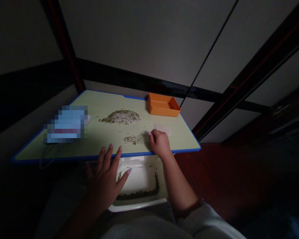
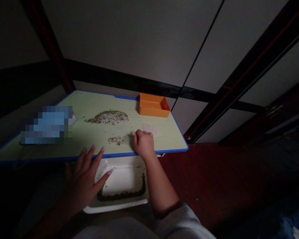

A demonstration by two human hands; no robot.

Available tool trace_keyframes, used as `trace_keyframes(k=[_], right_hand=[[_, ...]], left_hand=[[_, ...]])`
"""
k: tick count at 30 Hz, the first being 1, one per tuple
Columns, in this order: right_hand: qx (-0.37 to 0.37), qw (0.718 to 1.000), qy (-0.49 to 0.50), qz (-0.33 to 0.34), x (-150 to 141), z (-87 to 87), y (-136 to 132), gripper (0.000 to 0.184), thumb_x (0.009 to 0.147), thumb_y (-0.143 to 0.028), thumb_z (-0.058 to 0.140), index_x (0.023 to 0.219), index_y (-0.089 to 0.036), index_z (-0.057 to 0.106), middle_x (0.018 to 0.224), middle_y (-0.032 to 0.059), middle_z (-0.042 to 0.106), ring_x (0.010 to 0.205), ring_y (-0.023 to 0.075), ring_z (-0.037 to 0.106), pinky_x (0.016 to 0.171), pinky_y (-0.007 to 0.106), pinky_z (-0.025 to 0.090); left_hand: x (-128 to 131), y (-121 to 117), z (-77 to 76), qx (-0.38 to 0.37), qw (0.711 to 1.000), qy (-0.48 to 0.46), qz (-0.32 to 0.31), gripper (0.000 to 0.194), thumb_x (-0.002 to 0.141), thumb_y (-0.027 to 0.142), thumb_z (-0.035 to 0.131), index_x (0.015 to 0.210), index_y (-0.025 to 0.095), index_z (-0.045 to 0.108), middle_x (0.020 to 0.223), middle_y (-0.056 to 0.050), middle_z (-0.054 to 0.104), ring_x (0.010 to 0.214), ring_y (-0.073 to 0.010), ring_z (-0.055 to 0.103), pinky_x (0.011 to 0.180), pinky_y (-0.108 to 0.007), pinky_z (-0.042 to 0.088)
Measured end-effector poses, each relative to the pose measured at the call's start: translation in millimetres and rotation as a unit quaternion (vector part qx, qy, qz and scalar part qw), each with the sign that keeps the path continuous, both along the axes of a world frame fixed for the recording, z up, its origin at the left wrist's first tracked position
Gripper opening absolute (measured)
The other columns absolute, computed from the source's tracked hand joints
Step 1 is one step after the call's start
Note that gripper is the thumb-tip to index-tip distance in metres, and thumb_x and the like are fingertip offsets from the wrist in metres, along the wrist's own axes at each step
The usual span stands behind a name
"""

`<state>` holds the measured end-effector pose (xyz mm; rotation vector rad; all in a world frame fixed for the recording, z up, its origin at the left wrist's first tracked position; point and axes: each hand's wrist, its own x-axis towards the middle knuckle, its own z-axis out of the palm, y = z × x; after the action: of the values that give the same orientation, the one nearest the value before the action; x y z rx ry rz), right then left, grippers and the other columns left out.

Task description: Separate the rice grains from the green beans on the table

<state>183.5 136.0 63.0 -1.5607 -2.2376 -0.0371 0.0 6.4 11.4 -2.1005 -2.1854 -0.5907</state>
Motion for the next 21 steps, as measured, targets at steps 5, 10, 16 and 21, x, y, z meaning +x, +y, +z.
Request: trace_keyframes(k=[5, 10, 16, 21], right_hand=[[-0.001, 1.0, -0.005, 0.001, 0.1, -0.5, -0.3, 0.025, 0.098, -0.028, 0.041, 0.087, -0.018, 0.061, 0.081, 0.0064, 0.07, 0.076, 0.0171, 0.061, 0.072, 0.027, 0.031], [0.0, 0.999, -0.015, -0.03, 0.2, -0.1, -0.1, 0.024, 0.097, -0.029, 0.042, 0.088, -0.018, 0.061, 0.082, 0.0073, 0.07, 0.078, 0.0175, 0.061, 0.073, 0.028, 0.03], [-0.008, 0.998, -0.016, -0.068, 1.1, 2.5, 0.2, 0.026, 0.098, -0.029, 0.041, 0.088, -0.017, 0.061, 0.084, 0.0085, 0.071, 0.077, 0.0178, 0.062, 0.071, 0.029, 0.029], [-0.005, 0.997, -0.019, -0.076, -1.5, 1.2, 3.2, 0.025, 0.098, -0.03, 0.041, 0.09, -0.018, 0.061, 0.085, 0.0086, 0.072, 0.078, 0.0187, 0.063, 0.071, 0.029, 0.03]], left_hand=[[-0.5, -0.7, -0.6, 0.002, 1.0, 0.0, 0.0, 0.063, 0.091, 0.049, 0.034, 0.149, 0.025, 0.026, 0.161, -0.011, 0.021, 0.149, -0.0332, 0.013, 0.11, -0.071, 0.019], [-1.0, 0.9, -1.9, 0.009, 1.0, 0.0, -0.001, 0.063, 0.091, 0.049, 0.034, 0.149, 0.025, 0.025, 0.161, -0.011, 0.021, 0.149, -0.0337, 0.014, 0.109, -0.072, 0.02], [-0.3, -0.1, -0.4, 0.005, 1.0, -0.003, -0.004, 0.063, 0.091, 0.049, 0.033, 0.149, 0.025, 0.026, 0.16, -0.011, 0.022, 0.149, -0.0338, 0.014, 0.108, -0.072, 0.022], [-0.4, -0.4, -1.3, 0.002, 1.0, 0.0, -0.002, 0.064, 0.091, 0.049, 0.035, 0.149, 0.026, 0.025, 0.161, -0.011, 0.021, 0.149, -0.033, 0.012, 0.11, -0.07, 0.021]])
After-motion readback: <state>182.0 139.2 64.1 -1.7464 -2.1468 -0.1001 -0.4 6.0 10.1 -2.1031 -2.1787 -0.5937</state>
